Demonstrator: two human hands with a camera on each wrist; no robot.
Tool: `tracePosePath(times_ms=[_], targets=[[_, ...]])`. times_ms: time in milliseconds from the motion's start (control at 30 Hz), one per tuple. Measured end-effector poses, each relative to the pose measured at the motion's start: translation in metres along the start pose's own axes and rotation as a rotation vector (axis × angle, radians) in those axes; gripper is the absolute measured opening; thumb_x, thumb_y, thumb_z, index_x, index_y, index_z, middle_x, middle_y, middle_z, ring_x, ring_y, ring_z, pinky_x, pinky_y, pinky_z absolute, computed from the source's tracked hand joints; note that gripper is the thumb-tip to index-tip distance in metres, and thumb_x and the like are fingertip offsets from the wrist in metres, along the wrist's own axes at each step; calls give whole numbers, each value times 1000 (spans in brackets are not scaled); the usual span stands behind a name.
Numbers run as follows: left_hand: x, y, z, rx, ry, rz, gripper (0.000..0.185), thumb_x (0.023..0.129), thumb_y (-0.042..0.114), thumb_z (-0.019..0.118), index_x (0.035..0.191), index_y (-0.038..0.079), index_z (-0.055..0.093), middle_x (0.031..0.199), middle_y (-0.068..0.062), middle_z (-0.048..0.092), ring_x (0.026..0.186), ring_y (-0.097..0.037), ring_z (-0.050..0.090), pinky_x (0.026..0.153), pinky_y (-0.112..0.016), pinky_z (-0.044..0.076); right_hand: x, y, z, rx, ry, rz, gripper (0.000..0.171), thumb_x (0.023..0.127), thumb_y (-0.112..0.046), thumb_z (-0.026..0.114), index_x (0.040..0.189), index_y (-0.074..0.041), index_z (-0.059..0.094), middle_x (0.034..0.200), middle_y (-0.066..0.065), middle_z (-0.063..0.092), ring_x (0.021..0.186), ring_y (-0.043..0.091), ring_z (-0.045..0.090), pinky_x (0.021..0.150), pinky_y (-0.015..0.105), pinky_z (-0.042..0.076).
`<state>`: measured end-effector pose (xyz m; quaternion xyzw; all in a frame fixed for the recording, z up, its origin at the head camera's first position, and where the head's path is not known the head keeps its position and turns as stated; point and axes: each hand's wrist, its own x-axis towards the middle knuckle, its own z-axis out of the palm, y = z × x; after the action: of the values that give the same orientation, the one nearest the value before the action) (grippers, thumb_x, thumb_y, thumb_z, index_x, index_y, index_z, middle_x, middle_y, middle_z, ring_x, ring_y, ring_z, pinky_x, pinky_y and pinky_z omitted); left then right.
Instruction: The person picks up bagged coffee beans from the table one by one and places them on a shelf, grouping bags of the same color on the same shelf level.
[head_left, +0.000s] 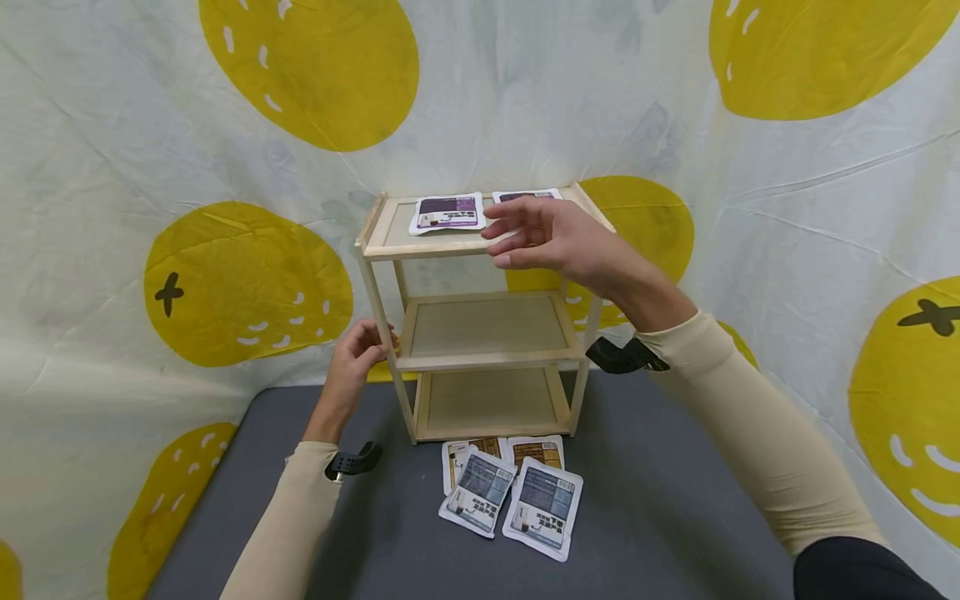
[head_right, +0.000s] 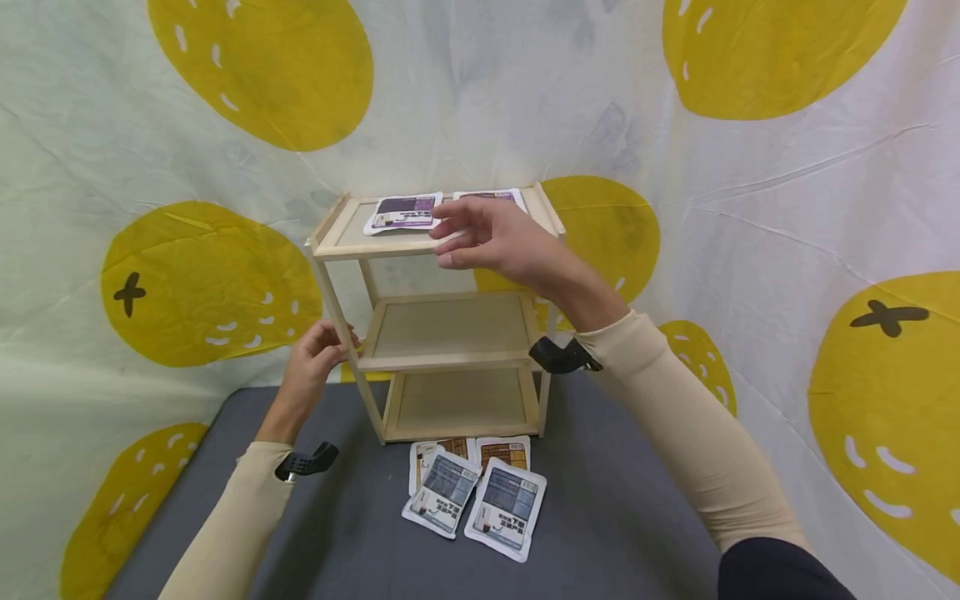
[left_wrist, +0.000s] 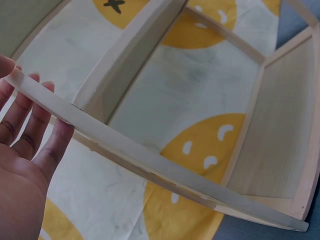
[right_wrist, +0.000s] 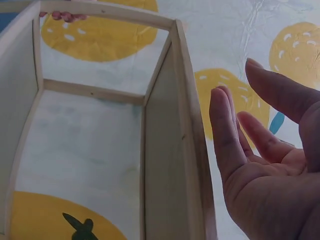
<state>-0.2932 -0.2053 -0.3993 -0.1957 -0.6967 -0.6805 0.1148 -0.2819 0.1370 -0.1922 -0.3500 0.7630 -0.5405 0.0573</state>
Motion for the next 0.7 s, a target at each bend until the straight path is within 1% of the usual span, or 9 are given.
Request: tracePosePath(times_ms=[67, 233, 367, 467, 500, 533, 600, 700], targets=[[0, 0, 0, 1, 1, -2, 16, 101, 5, 57, 116, 7, 60, 111, -28, 58, 101, -35, 62, 86, -30, 56, -5, 3, 2, 2, -17, 0, 59, 93, -1, 71, 147, -1, 48, 132, 16, 61, 113, 25, 67, 92, 32, 56], [-1, 0, -1, 4, -3, 1, 16, 101, 4, 56, 117, 6, 60, 112, -27, 58, 101, -33, 62, 87, -29, 56, -15, 12, 8, -35, -52, -25, 58, 91, -1, 73, 145, -2, 50, 130, 14, 64, 114, 27, 68, 93, 33, 56], [-2, 0, -1, -10, -1, 1, 16, 101, 4, 56, 116, 7, 61, 109, -21, 60, 100, -31, 61, 86, -30, 56, -23, 21, 13, -38, -83, -29, 55, 91, -3, 74, 142, -3, 53, 128, 13, 65, 116, 31, 66, 94, 34, 56], [-2, 0, -1, -13, 0, 5, 16, 100, 4, 57, 115, 7, 61, 108, -19, 61, 99, -31, 61, 85, -30, 56, -29, 28, 17, -25, -107, -15, 54, 91, -4, 74, 141, -3, 54, 126, 13, 67, 117, 33, 65, 94, 34, 56], [-2, 0, -1, -12, 1, 7, 16, 100, 3, 56, 116, 3, 60, 108, -20, 61, 99, -31, 61, 85, -29, 56, -31, 31, 18, -27, -114, -7, 53, 91, -5, 74, 141, -3, 54, 126, 12, 67, 117, 32, 64, 94, 34, 56], [-2, 0, -1, -11, -1, 12, 17, 100, 3, 56, 116, 3, 60, 108, -21, 60, 99, -31, 61, 85, -29, 56, -34, 33, 19, -22, -119, -1, 53, 92, -5, 74, 141, -3, 54, 125, 12, 68, 118, 34, 64, 95, 34, 55], [-2, 0, -1, -10, -2, 17, 18, 100, 3, 56, 117, -1, 58, 108, -23, 60, 98, -31, 61, 84, -29, 56, -38, 38, 22, -21, -130, 15, 53, 92, -6, 74, 141, -4, 55, 125, 11, 68, 117, 32, 64, 95, 34, 55], [-2, -1, -1, -8, 0, 16, 19, 100, 2, 56, 118, -2, 58, 108, -23, 60, 99, -32, 62, 85, -29, 56, -43, 46, 27, -10, -146, 36, 51, 92, -6, 74, 140, -4, 55, 125, 11, 68, 116, 29, 64, 95, 34, 55]])
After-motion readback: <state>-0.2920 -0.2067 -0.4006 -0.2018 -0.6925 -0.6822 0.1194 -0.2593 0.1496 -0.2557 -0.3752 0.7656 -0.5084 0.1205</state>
